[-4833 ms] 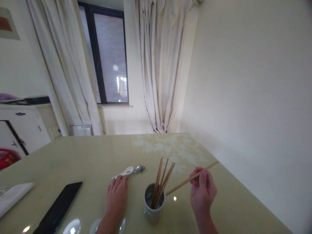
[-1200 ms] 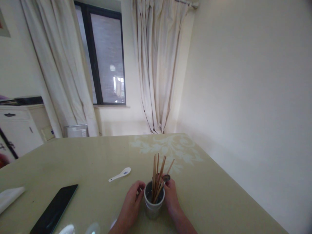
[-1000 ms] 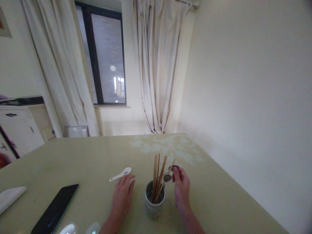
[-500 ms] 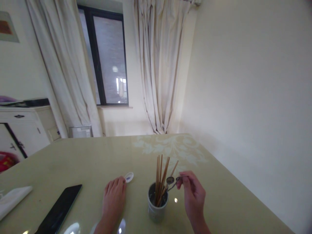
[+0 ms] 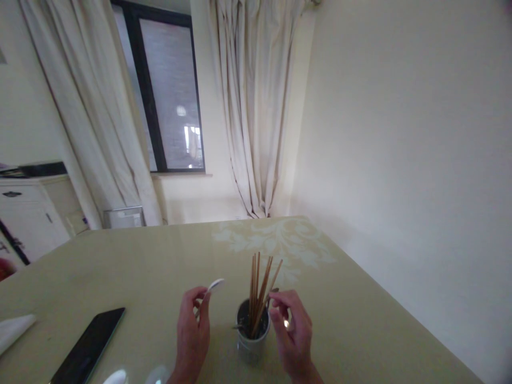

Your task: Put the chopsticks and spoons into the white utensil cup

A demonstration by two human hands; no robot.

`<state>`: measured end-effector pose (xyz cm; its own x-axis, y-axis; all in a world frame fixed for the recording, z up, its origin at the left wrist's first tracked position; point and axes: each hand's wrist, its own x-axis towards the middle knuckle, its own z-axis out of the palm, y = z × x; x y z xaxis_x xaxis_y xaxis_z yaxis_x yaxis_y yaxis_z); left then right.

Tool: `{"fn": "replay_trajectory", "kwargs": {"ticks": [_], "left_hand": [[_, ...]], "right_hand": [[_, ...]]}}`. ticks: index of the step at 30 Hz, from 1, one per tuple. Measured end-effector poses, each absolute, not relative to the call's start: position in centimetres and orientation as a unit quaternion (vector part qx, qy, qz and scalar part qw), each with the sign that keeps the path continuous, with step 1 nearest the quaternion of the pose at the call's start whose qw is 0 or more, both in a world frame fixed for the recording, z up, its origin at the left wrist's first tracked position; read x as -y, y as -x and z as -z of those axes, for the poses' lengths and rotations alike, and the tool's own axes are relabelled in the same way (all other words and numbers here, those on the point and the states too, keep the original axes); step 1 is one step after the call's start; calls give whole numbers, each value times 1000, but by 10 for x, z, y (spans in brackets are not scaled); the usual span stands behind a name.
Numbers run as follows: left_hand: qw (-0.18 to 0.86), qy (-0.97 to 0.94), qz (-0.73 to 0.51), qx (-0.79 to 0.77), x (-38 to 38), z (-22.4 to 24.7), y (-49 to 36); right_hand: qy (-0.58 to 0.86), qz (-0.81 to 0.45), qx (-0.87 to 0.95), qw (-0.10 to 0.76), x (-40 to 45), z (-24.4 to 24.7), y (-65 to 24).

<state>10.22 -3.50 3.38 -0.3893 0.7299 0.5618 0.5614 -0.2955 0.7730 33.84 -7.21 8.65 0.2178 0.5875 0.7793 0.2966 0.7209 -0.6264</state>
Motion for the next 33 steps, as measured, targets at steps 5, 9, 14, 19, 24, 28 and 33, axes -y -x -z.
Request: {"fn": "replay_trajectory", "kwargs": {"ticks": [5,9,14,19,24,28,33], "left_hand": [[-87,-619,-640,-447,62,-38,-107],[-87,-715,-603,-343,76,-19,-102],[41,-716,-569,-403,88,-18,-120],[185,-681,-583,-403,87,-43,-141],[333,-622,-570,-421,79,-52,-151],[395,-548,-614,-408,72,-45,-158],[453,-481,-632,-405,64,-37,-159]], "right_hand": [[308,-13,720,622,83,-84,-328],[276,-8,736,618,91,-84,-324],[274,-3,660,699,90,-84,-325],[350,-14,486,801,71,-88,-344],[339,39,576,743,61,-85,-362],[318,70,703,633,63,-78,-357],[303,108,772,548,68,-76,-344]]}}
